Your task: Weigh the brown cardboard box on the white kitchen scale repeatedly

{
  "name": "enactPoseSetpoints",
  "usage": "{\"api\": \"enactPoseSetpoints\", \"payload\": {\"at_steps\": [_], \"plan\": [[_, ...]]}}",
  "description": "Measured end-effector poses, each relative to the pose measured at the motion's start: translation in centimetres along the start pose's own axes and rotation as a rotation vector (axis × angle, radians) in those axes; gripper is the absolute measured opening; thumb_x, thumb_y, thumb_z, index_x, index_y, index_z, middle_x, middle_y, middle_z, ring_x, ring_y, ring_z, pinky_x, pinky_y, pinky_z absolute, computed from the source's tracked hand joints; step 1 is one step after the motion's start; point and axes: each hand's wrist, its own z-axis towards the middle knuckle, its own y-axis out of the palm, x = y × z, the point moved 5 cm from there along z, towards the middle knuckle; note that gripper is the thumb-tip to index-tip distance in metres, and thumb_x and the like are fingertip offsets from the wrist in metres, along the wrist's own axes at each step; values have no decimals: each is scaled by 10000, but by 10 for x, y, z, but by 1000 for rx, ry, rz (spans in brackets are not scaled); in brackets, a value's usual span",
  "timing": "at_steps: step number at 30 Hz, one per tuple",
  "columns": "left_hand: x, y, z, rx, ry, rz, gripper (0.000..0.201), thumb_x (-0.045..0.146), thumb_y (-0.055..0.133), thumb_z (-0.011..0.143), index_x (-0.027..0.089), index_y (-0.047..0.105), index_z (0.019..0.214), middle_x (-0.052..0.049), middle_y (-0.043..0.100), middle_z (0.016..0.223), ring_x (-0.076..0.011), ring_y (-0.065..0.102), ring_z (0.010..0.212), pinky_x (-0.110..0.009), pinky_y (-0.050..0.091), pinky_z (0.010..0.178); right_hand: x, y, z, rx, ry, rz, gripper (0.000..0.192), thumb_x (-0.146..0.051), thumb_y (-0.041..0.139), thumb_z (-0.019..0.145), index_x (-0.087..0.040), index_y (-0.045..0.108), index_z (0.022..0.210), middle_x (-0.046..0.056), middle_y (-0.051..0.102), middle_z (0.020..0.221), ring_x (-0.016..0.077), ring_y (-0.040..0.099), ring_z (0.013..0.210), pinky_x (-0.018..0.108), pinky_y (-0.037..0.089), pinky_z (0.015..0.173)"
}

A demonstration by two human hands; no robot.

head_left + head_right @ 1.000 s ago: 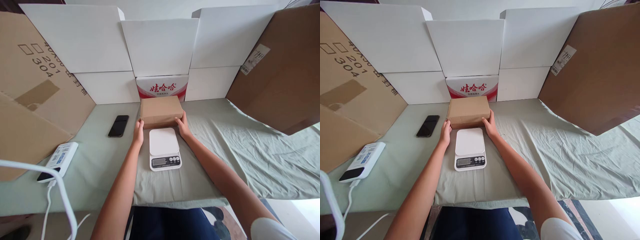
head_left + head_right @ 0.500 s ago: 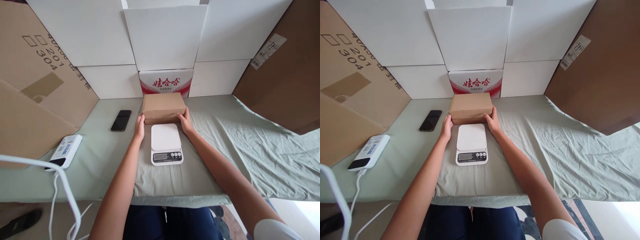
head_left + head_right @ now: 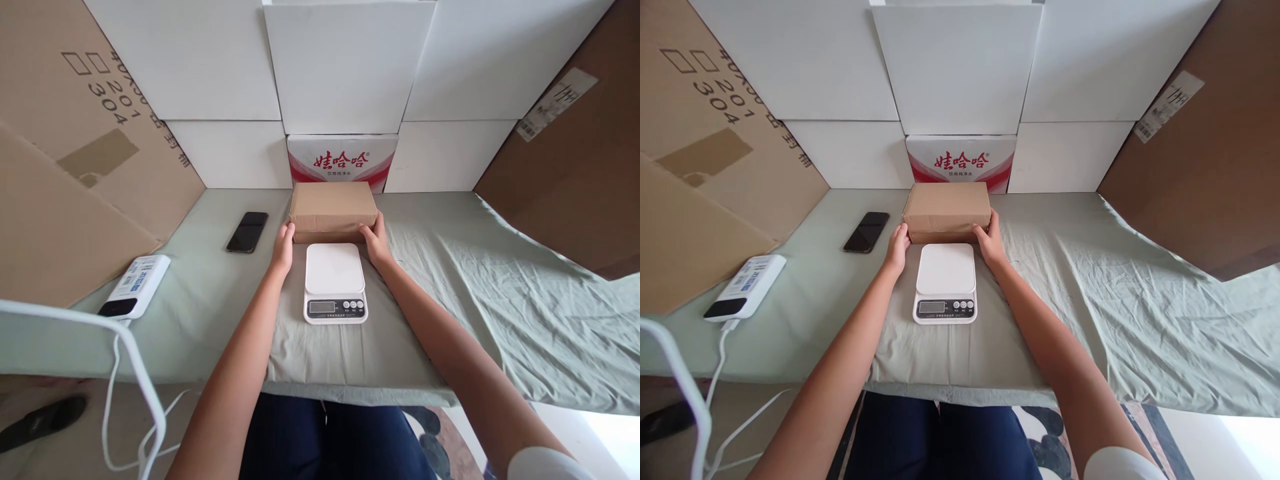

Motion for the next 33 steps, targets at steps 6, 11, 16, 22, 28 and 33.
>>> {"api": "enactPoseSetpoints", "payload": {"at_steps": [6,11,16,22,28,33], "plan": [[1,-2,0,4,-2,-7,493,610,531,925,209,634,1192,-113,684,1283,-269,577,1316,-403,407,1128,0,1,0,12,11,-6,550,-353,591,799,-239,467,1322,93,567,1367,296,506,1305,521,379,1174],[1,-3,-3,11,1,34,492,608,518,932,222,617,1221,-109,661,1319,-264,567,1326,-397,393,1136,-2,1,-1,4,-2,-20,591,-372,600,803,-243,455,1362,90,556,1396,291,482,1329,526,353,1201],[13,-1,-7,12,73,53,527,650,524,908,232,593,1223,-109,654,1282,-256,589,1277,-395,413,1107,-16,1,-9,-4,-161,-6,680,-474,624,842,-242,390,1437,114,476,1493,303,431,1406,514,314,1231],[56,-4,-35,35,241,38,592,724,597,825,221,589,1138,-108,655,1157,-278,624,1161,-396,469,1029,-43,-9,-37,27,-343,-85,817,-661,593,860,-260,302,1510,140,386,1555,338,383,1457,545,309,1234],[75,-15,-112,-20,258,18,582,651,575,878,207,570,1254,-140,647,1240,-314,618,1213,-429,488,1025,-50,-33,-98,31,-260,-92,713,-641,623,866,-305,396,1453,132,472,1454,342,441,1407,577,353,1199],[65,-19,-148,-113,169,10,517,577,591,898,209,575,1260,-149,659,1254,-322,621,1231,-453,498,1028,-55,-44,-132,4,-172,-47,683,-596,608,896,-325,372,1477,121,509,1432,326,523,1324,557,451,1123]]}}
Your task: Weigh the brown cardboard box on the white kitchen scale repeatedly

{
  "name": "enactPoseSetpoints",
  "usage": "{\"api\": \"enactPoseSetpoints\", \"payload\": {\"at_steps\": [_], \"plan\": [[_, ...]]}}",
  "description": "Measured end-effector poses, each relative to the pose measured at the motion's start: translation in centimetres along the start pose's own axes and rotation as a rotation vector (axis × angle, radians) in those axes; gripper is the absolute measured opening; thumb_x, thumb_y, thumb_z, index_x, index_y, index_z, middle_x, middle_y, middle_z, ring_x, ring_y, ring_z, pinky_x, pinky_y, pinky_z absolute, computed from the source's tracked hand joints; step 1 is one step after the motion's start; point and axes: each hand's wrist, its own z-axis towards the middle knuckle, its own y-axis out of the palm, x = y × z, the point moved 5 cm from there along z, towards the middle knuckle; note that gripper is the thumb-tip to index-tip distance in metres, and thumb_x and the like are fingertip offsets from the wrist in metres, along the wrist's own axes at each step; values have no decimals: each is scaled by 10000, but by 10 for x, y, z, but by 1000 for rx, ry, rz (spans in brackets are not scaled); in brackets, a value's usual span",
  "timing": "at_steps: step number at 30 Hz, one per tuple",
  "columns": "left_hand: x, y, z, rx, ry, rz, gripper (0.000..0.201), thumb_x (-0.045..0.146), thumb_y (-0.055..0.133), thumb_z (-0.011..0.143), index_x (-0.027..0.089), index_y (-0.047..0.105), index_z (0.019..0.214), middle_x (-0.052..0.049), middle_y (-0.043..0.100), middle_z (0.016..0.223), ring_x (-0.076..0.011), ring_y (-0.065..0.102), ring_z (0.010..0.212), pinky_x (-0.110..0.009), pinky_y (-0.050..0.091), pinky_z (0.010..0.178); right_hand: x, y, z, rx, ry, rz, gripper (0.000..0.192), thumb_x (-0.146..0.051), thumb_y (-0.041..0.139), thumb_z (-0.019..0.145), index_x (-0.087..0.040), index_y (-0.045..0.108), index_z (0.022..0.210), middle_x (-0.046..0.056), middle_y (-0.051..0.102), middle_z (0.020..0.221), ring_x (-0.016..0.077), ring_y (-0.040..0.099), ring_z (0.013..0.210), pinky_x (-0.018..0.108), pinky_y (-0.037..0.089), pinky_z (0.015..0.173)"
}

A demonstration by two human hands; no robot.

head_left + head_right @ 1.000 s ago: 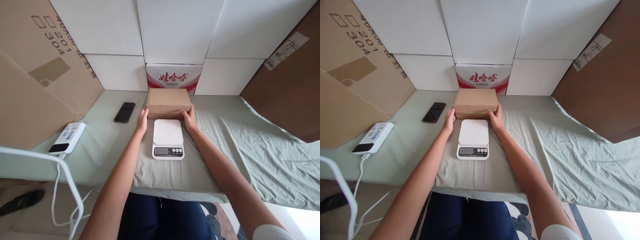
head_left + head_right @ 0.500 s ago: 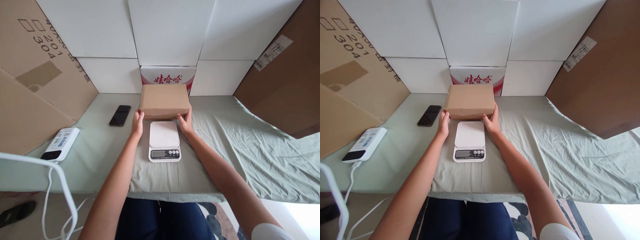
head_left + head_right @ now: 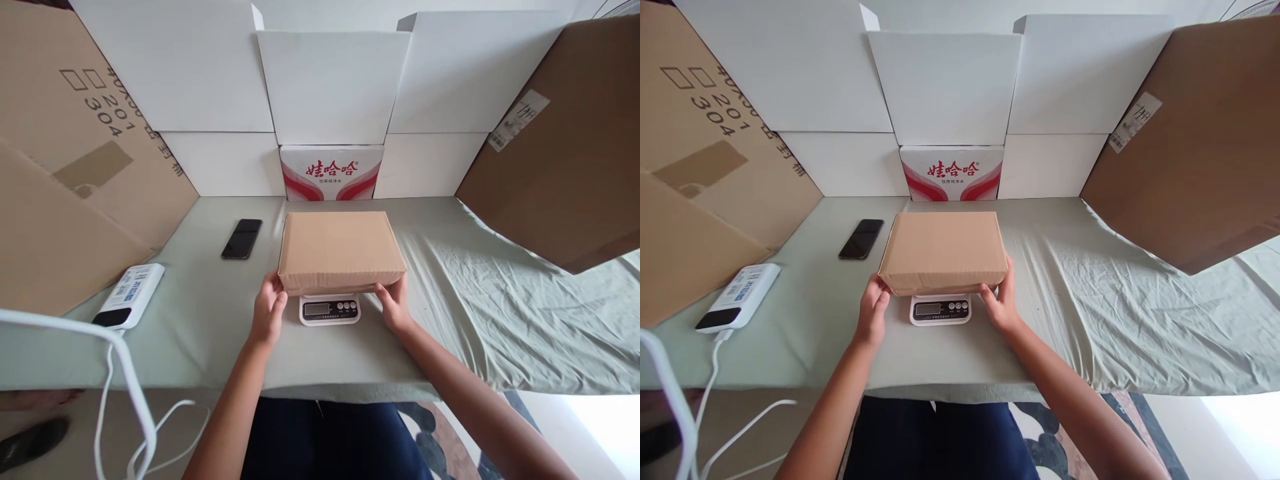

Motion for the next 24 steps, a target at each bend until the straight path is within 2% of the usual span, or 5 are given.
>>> {"api": "enactPoseSetpoints", "payload": {"at_steps": [3,7,12,16,24], "plan": [[-5,-3,-1,33,-25,-5,511,577,576,905,207,582,1257,-153,665,1256,-318,628,1224,-452,504,1020,-4,2,0,-21,13,-2,725,-607,621,884,-313,357,1492,131,511,1432,325,541,1293,534,493,1078],[-9,-5,3,54,-50,11,499,576,562,911,216,594,1256,-148,669,1248,-312,628,1221,-449,492,1032,-3,6,5,-38,34,-5,710,-594,620,893,-308,364,1490,118,460,1494,329,454,1391,535,440,1139],[-10,-6,4,69,-42,22,488,588,551,910,224,596,1232,-135,672,1223,-305,621,1223,-439,481,1040,-1,8,7,-51,67,1,735,-610,627,883,-303,357,1494,125,467,1489,331,490,1347,528,482,1092],[-5,-6,8,107,-25,43,500,623,560,888,212,612,1169,-133,677,1202,-313,624,1217,-436,490,1026,-5,8,9,-38,53,-8,784,-598,631,888,-306,290,1531,123,428,1537,328,437,1407,550,407,1168],[-5,-6,7,89,-38,20,511,587,558,907,216,589,1257,-140,659,1283,-310,587,1289,-441,452,1083,-6,8,11,-32,36,-16,753,-609,628,887,-297,331,1506,120,434,1533,325,430,1421,530,406,1168]]}}
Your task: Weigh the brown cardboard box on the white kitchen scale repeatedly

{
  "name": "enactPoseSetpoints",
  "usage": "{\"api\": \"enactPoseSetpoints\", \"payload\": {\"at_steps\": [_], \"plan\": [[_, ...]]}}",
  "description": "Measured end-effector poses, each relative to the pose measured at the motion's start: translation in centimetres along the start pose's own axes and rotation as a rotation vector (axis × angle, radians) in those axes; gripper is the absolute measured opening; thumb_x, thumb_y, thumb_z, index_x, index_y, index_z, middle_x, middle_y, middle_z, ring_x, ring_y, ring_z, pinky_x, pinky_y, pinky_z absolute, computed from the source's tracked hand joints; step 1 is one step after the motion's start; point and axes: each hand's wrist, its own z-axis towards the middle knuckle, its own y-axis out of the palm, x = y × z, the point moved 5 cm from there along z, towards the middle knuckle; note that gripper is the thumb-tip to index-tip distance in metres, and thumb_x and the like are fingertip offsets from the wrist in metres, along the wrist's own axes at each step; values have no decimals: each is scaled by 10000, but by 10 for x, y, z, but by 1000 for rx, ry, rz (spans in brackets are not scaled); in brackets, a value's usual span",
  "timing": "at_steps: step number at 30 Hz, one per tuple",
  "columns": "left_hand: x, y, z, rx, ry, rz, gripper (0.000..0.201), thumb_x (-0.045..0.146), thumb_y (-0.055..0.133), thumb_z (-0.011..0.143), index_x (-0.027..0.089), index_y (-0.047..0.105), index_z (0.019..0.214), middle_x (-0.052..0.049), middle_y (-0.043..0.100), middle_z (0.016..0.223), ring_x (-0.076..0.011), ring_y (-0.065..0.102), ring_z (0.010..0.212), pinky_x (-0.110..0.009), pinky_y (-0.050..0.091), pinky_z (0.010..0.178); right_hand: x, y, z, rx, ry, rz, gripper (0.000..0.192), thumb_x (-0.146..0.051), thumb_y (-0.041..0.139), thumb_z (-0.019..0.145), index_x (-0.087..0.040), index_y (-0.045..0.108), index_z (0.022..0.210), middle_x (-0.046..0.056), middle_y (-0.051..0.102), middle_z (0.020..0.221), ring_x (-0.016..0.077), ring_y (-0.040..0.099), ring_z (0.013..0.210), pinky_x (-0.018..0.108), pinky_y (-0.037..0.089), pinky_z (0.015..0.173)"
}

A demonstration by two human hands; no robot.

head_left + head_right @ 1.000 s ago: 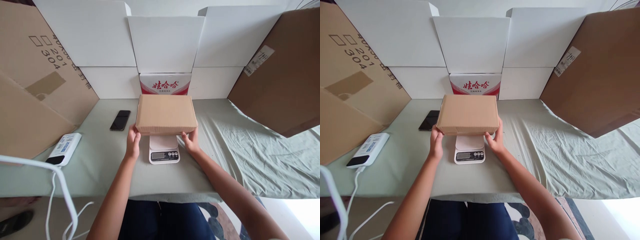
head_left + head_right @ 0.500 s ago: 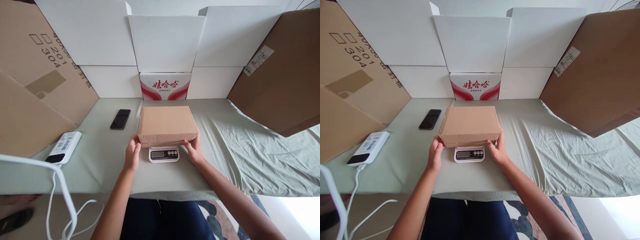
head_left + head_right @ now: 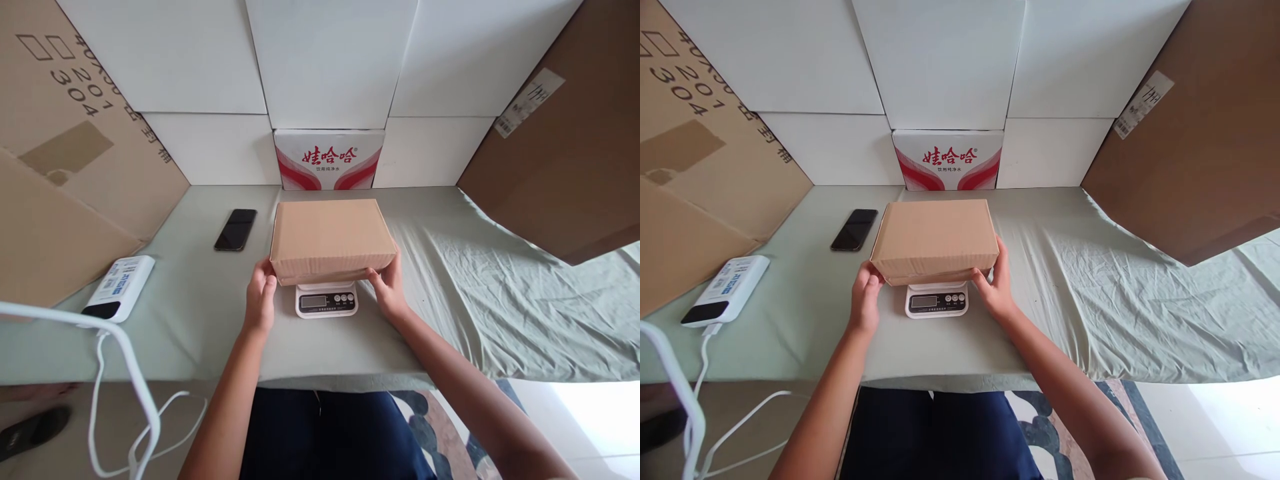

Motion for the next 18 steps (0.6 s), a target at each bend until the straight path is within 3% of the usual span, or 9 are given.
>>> {"api": "enactPoseSetpoints", "payload": {"at_steps": [3,5,7,9,11,14,18], "plan": [[1,1,0,-2,-10,23,513,591,548,915,206,596,1252,-147,660,1298,-313,591,1287,-443,468,1069,0,1,-2,-10,0,-8,753,-610,624,886,-296,332,1505,123,439,1526,329,437,1407,531,416,1156],[3,-3,1,58,-3,55,487,564,584,906,206,609,1236,-149,654,1329,-309,591,1297,-438,474,1069,1,0,-2,-18,7,-16,764,-619,613,880,-309,319,1513,114,423,1538,336,425,1420,542,403,1163],[6,-12,2,198,37,73,427,499,621,901,223,617,1226,-141,623,1398,-292,567,1337,-431,463,1088,1,-6,1,19,-3,-22,753,-645,562,882,-334,305,1518,100,422,1534,343,427,1422,561,397,1158],[8,-24,2,367,73,61,358,439,617,908,251,621,1212,-120,587,1458,-272,547,1366,-436,457,1100,0,-19,6,135,-37,-41,706,-662,470,893,-358,301,1509,91,440,1504,349,452,1400,581,417,1122],[6,-32,2,459,56,30,298,407,585,918,268,630,1178,-103,593,1457,-265,563,1354,-453,474,1084,-2,-33,11,276,-69,-64,644,-636,386,906,-372,308,1488,89,459,1465,347,484,1366,587,445,1075],[2,-32,4,427,-6,-1,255,377,582,913,266,643,1134,-100,643,1390,-265,601,1311,-464,492,1067,-1,-43,16,362,-71,-51,567,-564,365,910,-376,351,1444,85,486,1419,335,516,1331,568,464,1036],[0,-26,3,351,-37,10,257,356,593,907,253,652,1135,-103,673,1341,-263,628,1273,-459,500,1063,0,-41,17,337,-60,-7,538,-545,392,904,-367,386,1412,84,506,1399,333,528,1318,551,464,1027]]}}
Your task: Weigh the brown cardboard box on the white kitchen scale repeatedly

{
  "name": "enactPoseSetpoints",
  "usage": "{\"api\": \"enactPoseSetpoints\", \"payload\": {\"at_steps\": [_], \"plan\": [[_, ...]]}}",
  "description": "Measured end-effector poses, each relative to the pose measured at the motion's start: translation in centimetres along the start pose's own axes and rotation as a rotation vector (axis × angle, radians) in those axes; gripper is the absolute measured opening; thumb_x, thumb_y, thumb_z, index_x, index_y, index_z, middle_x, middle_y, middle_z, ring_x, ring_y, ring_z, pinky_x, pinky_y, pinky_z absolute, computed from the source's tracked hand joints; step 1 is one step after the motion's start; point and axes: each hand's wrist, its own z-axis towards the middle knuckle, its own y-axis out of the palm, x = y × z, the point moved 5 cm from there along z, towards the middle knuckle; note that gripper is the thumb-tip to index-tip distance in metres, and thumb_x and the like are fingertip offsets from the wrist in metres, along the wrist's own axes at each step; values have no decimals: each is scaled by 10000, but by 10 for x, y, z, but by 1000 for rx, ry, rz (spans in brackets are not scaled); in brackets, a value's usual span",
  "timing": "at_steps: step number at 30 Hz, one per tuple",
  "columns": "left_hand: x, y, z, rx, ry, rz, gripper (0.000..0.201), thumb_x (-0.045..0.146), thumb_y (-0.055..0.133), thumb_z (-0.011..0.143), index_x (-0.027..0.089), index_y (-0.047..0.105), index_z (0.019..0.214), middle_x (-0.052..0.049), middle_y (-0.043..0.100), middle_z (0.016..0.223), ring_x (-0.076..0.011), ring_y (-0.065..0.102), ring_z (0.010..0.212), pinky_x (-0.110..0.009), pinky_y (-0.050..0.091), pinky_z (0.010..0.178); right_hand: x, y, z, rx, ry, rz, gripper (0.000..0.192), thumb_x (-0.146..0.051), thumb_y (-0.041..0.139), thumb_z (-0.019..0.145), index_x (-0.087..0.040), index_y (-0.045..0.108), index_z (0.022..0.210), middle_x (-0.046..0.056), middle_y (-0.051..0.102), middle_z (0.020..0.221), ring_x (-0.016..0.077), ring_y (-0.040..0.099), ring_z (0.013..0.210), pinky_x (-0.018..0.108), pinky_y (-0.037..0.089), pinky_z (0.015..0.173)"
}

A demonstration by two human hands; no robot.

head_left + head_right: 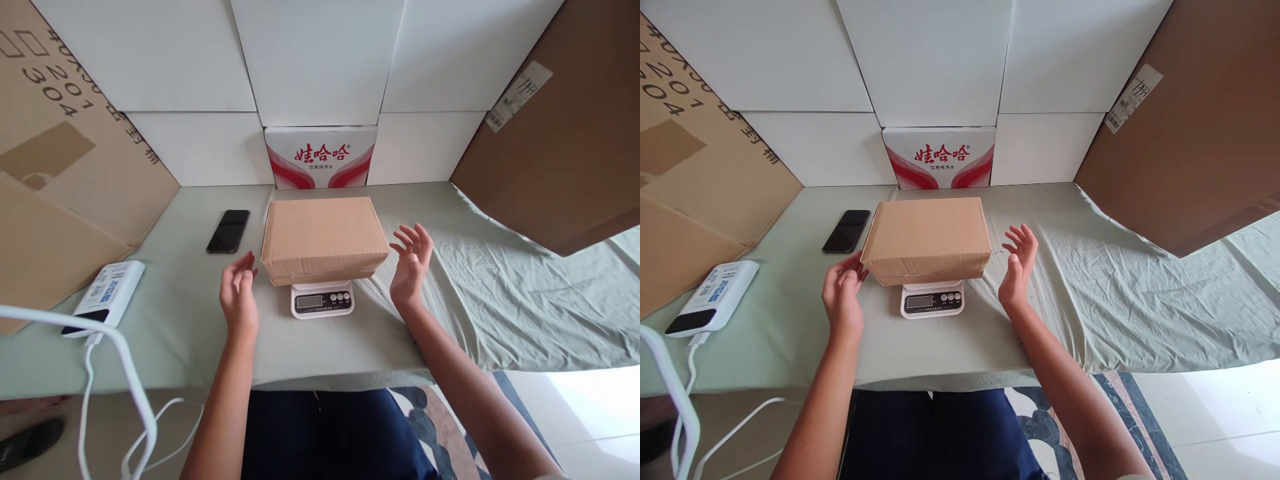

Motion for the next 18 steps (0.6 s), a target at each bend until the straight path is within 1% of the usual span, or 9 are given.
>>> {"api": "enactPoseSetpoints", "payload": {"at_steps": [4,10,13,18], "plan": [[-1,0,-1,-1,-22,16,252,359,596,899,245,650,1118,-97,704,1272,-261,658,1222,-445,528,1024,2,1,-1,8,45,16,521,-557,387,895,-345,420,1369,88,531,1364,319,550,1292,528,475,1016],[-4,1,1,-10,-27,46,256,382,604,894,223,644,1090,-106,721,1200,-258,679,1167,-413,548,971,10,1,1,30,202,152,414,-512,450,871,-304,515,1223,82,593,1237,282,612,1181,467,486,977],[-7,1,2,-11,-46,52,268,393,615,890,212,647,1085,-114,723,1169,-257,693,1130,-414,546,959,13,3,1,46,250,205,387,-503,477,855,-295,543,1175,66,608,1181,257,631,1114,426,487,935],[-9,2,2,-7,-78,44,295,393,632,872,185,664,1079,-120,732,1100,-264,700,1093,-428,542,951,13,5,-1,67,289,267,358,-517,525,834,-292,607,1100,32,624,1082,219,631,1029,356,478,850]]}}
